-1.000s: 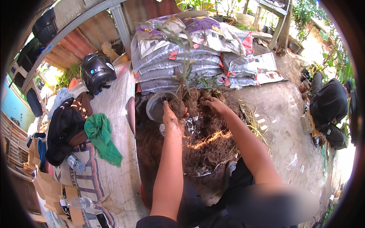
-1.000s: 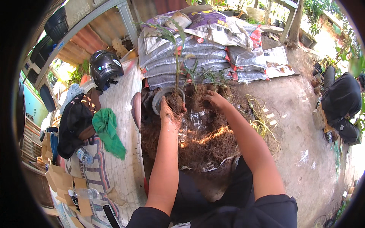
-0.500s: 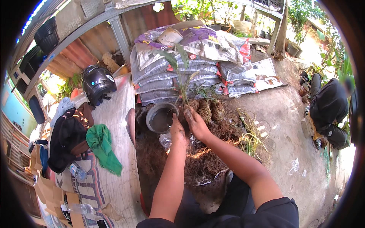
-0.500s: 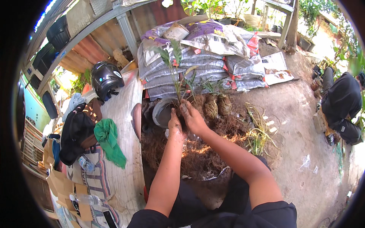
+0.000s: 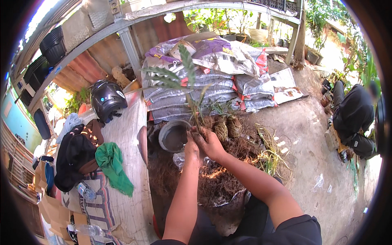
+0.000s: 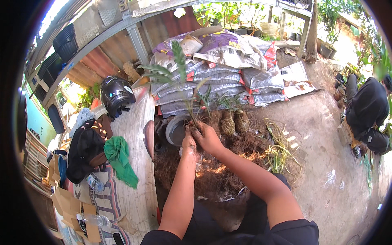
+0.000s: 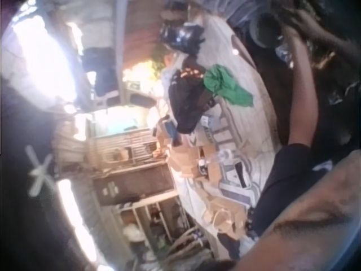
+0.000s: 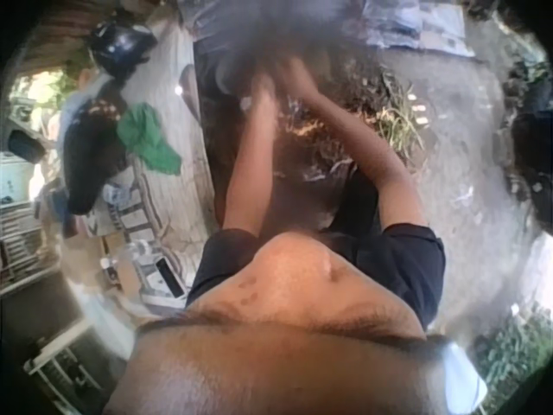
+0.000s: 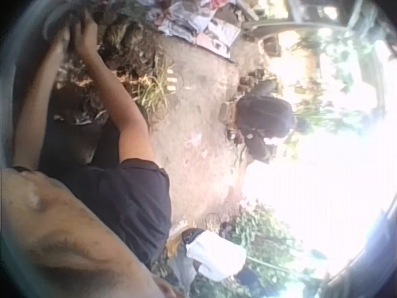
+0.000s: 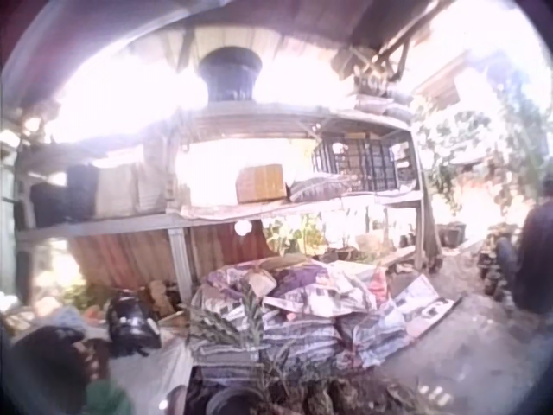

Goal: The person sits on the ground and prepares a small plant by hand, removing excess soil from the roots. They then place the plant into a small pot and fill the surrounding space with soil, patting it down to secure the plant.

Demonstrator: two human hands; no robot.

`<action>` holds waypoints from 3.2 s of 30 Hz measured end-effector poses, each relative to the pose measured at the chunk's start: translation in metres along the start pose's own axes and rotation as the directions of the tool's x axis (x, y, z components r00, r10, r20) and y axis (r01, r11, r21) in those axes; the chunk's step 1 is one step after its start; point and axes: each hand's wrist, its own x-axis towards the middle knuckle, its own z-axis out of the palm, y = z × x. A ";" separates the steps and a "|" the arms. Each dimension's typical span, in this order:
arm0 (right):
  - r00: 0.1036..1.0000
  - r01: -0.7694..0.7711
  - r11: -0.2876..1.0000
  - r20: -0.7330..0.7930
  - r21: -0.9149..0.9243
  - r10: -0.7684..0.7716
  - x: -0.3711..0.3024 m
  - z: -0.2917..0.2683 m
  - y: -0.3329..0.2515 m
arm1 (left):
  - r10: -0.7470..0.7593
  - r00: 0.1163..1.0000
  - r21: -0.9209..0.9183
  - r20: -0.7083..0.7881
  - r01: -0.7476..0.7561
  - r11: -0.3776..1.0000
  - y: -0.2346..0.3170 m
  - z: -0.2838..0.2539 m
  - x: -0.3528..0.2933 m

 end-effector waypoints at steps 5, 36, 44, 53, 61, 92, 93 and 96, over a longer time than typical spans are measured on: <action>1.000 -0.013 1.000 0.009 0.024 0.012 -0.005 0.005 0.003 | -0.013 0.998 0.020 -0.058 0.014 1.000 -0.002 -0.009 0.002; 0.998 -0.033 0.999 -0.045 0.026 0.034 -0.015 0.008 0.004 | 0.004 1.000 -0.028 0.026 -0.003 1.000 -0.008 -0.023 0.014; 0.973 0.197 0.940 -0.061 -0.279 -0.222 -0.008 0.011 0.015 | -0.003 0.993 -0.033 0.121 0.007 0.999 -0.007 -0.041 0.026; 0.993 -0.112 0.990 -0.037 -0.087 0.109 -0.021 0.013 0.030 | -0.085 0.991 -0.105 -0.108 0.073 0.992 -0.007 -0.017 0.007; 0.997 -0.024 0.990 -0.066 0.141 0.034 -0.013 0.006 -0.001 | -0.053 0.991 -0.240 0.122 0.081 0.967 0.009 -0.006 -0.008; 0.971 -0.231 0.963 -0.027 0.138 0.237 -0.026 0.002 -0.018 | -0.141 0.987 -0.081 -0.081 0.135 0.988 -0.002 -0.008 -0.008; 0.963 -0.256 0.958 -0.047 0.130 0.264 -0.028 0.003 -0.016 | -0.149 0.984 -0.063 -0.098 0.143 0.988 -0.004 -0.006 -0.009; 0.924 -0.344 0.925 -0.116 0.160 0.364 -0.028 0.005 -0.022 | -0.172 0.985 -0.114 0.009 0.172 0.978 -0.002 -0.004 -0.014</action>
